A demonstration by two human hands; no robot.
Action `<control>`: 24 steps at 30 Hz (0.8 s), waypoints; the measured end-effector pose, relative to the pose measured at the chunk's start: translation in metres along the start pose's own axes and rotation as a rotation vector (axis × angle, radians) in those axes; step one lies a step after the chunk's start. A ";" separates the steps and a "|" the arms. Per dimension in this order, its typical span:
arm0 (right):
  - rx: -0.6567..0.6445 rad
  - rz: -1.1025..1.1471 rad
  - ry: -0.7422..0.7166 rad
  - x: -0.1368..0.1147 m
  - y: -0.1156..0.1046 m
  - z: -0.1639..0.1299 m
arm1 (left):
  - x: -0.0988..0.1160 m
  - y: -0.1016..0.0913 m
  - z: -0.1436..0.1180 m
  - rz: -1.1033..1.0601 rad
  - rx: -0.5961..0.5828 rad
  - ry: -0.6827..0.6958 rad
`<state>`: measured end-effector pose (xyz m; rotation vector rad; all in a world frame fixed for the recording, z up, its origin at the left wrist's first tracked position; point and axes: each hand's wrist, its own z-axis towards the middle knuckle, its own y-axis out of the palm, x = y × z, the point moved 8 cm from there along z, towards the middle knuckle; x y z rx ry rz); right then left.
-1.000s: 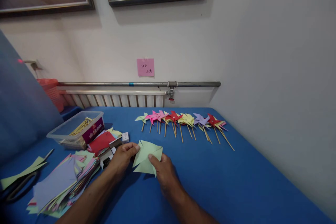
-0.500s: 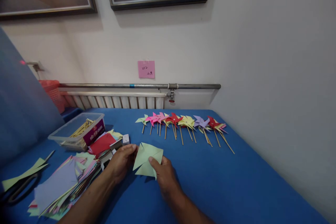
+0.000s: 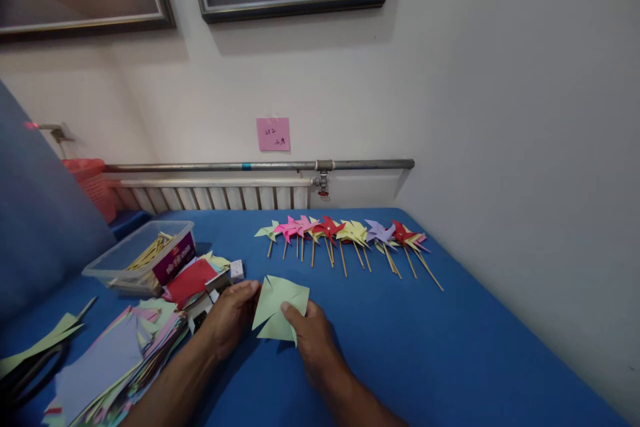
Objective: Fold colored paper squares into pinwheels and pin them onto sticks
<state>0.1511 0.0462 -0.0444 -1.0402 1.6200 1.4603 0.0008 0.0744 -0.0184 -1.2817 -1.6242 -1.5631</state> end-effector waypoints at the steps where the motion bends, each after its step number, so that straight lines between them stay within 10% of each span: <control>1: 0.003 -0.004 -0.003 0.000 -0.001 0.000 | 0.001 0.000 0.000 -0.001 0.006 0.004; 24: -0.006 -0.012 -0.021 0.008 -0.004 0.003 | 0.012 -0.001 -0.005 0.058 0.094 0.054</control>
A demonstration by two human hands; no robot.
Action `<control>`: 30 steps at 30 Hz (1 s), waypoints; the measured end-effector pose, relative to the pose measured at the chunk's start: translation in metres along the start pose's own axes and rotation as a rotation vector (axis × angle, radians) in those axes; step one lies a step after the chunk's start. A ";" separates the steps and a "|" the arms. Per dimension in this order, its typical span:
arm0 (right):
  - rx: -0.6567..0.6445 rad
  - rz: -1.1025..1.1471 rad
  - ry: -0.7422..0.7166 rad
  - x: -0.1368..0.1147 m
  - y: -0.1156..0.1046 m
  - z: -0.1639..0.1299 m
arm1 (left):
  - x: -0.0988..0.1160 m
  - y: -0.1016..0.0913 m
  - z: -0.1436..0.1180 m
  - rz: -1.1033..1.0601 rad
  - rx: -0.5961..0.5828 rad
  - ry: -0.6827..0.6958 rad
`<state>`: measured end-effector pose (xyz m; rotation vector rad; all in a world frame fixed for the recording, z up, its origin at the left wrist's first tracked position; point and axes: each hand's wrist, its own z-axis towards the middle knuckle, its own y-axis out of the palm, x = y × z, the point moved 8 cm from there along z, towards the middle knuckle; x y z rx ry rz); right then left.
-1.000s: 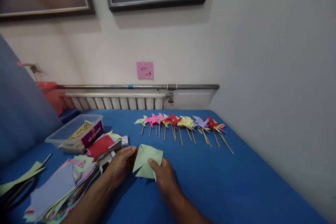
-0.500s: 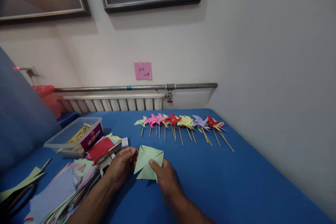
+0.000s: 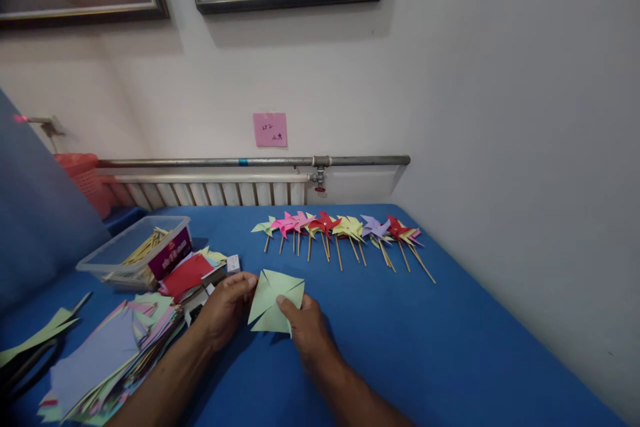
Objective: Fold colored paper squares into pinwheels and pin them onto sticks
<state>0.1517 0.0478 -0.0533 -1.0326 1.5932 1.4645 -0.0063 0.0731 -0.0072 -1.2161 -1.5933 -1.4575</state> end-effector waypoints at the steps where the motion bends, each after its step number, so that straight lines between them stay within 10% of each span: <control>1: 0.009 -0.005 0.000 0.000 -0.001 0.000 | 0.000 0.000 0.000 0.002 0.014 0.000; 20: 0.005 -0.051 0.010 0.004 -0.002 0.008 | 0.020 0.000 -0.002 0.222 0.099 0.138; 30: -0.006 -0.035 0.012 0.002 -0.001 0.005 | -0.002 0.000 0.000 0.151 0.051 -0.022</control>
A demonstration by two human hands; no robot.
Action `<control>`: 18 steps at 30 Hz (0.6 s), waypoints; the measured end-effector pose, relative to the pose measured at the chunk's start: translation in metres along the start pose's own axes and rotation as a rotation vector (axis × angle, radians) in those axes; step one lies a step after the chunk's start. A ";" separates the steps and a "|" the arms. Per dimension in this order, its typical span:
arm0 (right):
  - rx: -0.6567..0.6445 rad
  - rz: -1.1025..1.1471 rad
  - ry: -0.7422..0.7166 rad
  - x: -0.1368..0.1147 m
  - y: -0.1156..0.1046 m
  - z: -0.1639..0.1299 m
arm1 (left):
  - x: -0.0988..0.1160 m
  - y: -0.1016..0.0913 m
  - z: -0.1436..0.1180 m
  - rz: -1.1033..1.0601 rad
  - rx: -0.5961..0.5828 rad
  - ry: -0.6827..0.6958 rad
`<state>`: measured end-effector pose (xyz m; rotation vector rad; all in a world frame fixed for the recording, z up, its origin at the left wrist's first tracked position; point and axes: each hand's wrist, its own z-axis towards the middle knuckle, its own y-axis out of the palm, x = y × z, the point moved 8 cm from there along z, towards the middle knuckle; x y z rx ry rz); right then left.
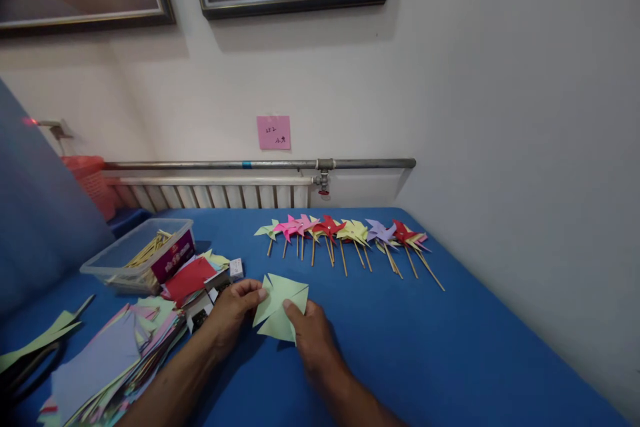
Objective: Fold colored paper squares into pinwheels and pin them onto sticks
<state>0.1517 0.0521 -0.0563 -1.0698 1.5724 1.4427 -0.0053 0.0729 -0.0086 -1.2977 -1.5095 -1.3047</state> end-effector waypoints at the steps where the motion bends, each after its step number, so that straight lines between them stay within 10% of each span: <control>1: 0.002 0.001 0.004 0.000 0.000 0.000 | -0.003 0.001 0.000 0.004 -0.018 -0.020; 18: 0.015 -0.018 -0.033 -0.004 0.001 0.001 | -0.008 0.008 -0.003 -0.098 -0.133 -0.054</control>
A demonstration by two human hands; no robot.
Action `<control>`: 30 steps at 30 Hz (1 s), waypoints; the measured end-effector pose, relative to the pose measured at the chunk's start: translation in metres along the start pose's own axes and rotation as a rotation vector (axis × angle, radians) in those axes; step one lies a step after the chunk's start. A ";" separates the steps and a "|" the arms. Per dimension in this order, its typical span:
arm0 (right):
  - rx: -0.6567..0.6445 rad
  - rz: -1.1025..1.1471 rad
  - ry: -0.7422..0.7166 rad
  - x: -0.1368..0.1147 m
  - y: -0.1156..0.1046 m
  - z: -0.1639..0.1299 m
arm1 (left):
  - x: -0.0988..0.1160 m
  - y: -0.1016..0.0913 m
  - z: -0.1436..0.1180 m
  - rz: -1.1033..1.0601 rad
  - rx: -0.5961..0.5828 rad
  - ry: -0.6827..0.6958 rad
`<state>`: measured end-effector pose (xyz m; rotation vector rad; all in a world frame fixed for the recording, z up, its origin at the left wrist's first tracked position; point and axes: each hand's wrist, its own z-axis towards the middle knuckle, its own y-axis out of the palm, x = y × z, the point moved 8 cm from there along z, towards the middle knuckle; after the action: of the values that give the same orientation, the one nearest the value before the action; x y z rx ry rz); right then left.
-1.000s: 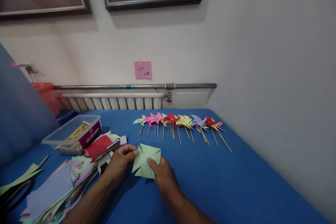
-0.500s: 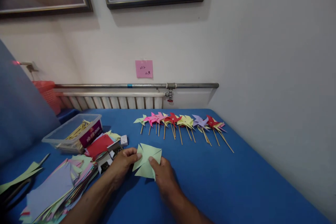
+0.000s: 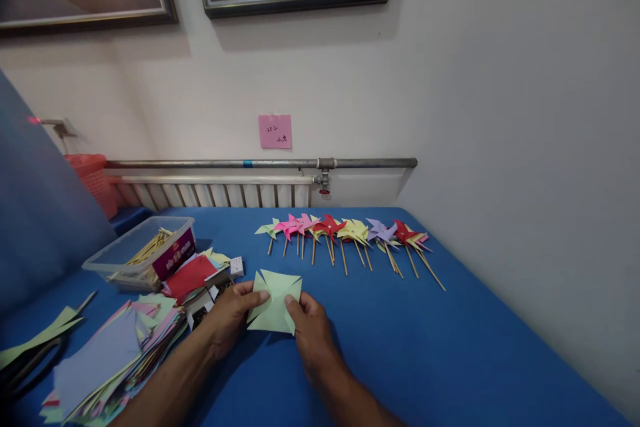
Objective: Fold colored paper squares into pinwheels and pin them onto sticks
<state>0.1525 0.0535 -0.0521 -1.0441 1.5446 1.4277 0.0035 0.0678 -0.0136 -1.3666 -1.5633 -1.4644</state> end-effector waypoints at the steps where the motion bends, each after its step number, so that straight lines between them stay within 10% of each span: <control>1: 0.000 -0.005 -0.001 0.000 0.000 0.000 | -0.002 0.002 0.000 -0.006 -0.020 -0.001; 30: 0.000 -0.179 -0.049 0.001 -0.004 0.004 | 0.002 0.001 -0.002 0.029 0.050 -0.009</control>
<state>0.1562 0.0573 -0.0550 -1.1101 1.3800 1.3202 0.0030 0.0664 -0.0109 -1.3629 -1.5691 -1.3949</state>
